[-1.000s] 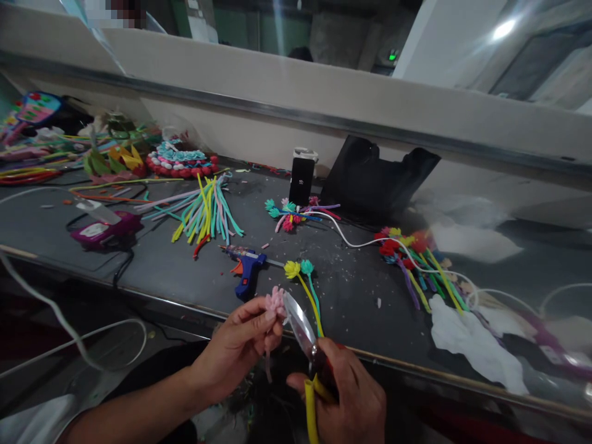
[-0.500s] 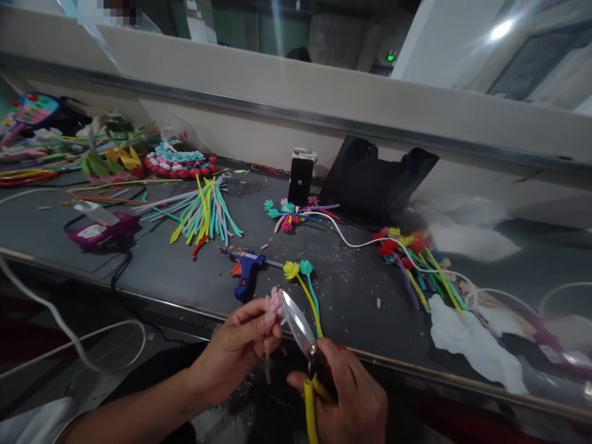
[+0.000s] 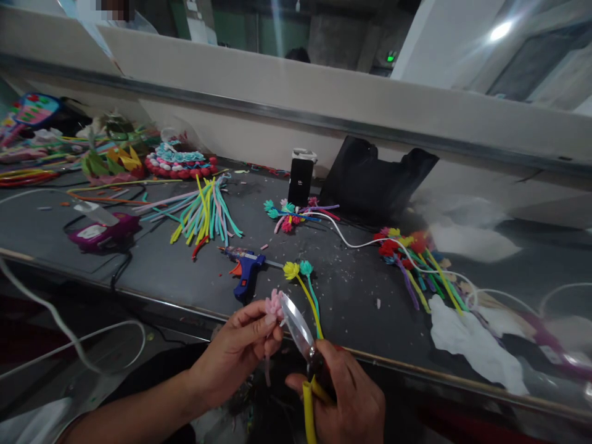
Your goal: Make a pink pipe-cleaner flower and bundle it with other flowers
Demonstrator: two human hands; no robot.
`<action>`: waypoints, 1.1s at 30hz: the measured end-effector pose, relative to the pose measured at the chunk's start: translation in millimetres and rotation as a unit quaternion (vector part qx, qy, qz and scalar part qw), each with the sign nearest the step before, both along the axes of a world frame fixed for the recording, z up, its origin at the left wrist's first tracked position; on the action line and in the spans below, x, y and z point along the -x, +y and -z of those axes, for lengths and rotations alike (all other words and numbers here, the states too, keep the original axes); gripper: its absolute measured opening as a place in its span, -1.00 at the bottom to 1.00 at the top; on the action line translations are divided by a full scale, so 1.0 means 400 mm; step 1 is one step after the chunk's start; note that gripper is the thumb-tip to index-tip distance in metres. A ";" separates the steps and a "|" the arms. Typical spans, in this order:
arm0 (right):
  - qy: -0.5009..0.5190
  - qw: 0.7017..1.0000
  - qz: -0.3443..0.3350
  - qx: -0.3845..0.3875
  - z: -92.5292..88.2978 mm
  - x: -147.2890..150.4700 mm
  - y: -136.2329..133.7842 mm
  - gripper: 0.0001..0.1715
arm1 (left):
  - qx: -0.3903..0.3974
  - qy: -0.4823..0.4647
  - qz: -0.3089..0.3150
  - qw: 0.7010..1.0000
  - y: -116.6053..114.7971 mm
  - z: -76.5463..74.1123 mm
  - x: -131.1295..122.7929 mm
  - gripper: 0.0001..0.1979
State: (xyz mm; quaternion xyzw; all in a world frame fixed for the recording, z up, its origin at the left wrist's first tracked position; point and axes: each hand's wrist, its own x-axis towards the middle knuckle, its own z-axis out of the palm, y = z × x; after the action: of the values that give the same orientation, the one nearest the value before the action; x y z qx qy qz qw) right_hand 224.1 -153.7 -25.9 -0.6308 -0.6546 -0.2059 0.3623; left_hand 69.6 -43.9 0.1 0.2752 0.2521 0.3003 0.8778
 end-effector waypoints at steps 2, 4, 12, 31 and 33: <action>0.005 1.000 -0.003 0.001 0.004 -0.003 -0.001 -0.51 | 0.003 0.003 0.002 1.000 0.000 0.000 0.000 -0.83; 0.006 1.000 -0.007 0.004 0.009 -0.004 -0.002 -0.52 | 0.007 0.007 0.002 1.000 -0.001 -0.001 0.000 -0.82; -0.040 0.998 0.052 0.011 0.015 0.010 -0.005 -0.61 | -0.001 -0.003 0.007 1.000 -0.004 -0.006 -0.003 -0.81; 0.046 0.996 0.069 0.045 0.072 -0.028 -0.033 -0.69 | -0.010 -0.031 0.025 0.999 -0.001 -0.007 0.003 -0.87; 0.076 0.991 0.102 0.050 0.060 -0.027 -0.031 -0.66 | -0.005 -0.030 0.018 0.999 -0.001 -0.008 0.004 -0.85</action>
State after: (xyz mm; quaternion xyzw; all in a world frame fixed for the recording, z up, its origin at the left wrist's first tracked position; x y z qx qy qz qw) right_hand 235.0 -166.2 -49.7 -0.7253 -0.5667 -0.1602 0.3565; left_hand 68.0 -44.2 3.3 0.2745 0.2196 0.2940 0.8888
